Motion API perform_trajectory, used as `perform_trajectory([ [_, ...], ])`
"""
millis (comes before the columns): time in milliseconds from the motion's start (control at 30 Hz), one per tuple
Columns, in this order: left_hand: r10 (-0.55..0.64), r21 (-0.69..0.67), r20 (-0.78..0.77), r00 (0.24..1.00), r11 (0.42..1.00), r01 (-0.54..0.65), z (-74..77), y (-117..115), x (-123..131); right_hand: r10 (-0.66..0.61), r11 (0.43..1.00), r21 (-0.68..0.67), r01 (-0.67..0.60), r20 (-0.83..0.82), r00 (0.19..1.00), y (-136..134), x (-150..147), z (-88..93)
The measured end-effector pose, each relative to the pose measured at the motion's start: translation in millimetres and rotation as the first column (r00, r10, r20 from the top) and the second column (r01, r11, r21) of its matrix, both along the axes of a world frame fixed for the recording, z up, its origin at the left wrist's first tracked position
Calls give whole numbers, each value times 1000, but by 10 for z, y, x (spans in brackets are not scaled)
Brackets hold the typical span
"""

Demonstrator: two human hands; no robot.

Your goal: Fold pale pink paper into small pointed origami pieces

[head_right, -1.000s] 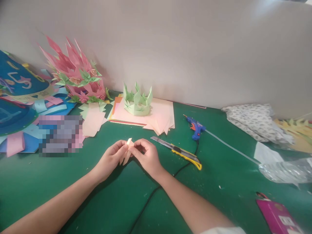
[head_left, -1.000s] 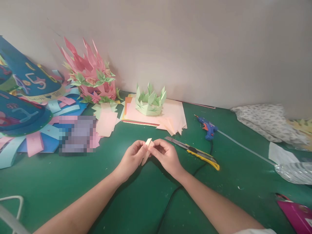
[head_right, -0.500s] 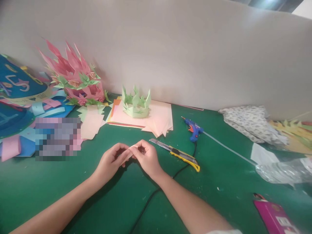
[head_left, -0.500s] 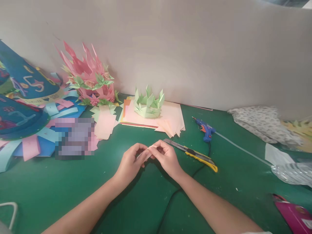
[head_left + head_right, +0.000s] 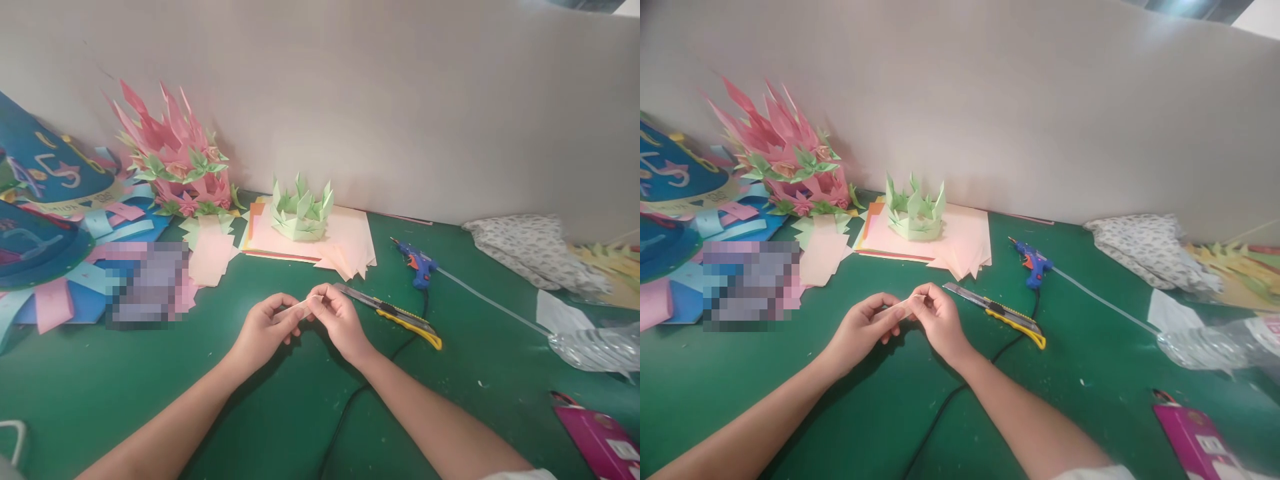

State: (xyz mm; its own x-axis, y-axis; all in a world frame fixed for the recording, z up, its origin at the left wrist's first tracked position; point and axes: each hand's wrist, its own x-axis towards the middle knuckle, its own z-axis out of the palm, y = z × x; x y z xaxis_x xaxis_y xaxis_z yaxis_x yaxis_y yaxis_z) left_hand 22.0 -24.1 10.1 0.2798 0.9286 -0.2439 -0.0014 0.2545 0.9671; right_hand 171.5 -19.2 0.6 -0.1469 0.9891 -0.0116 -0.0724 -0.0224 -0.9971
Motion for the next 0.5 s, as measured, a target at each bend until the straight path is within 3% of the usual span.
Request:
perform_trajectory([
  [133,25,-93,120,993,996,-14,20,-4,7,53,995,-80,-64,-137,989,13,31,-12],
  [233,68,-132,123,990,990,-52,3,2,-11,79,990,-103,-101,-198,977,23,46,-10],
  [500,146,-16,55,988,989,-146,1,53,-77,49,995,78,-55,79,996,23,56,-85],
])
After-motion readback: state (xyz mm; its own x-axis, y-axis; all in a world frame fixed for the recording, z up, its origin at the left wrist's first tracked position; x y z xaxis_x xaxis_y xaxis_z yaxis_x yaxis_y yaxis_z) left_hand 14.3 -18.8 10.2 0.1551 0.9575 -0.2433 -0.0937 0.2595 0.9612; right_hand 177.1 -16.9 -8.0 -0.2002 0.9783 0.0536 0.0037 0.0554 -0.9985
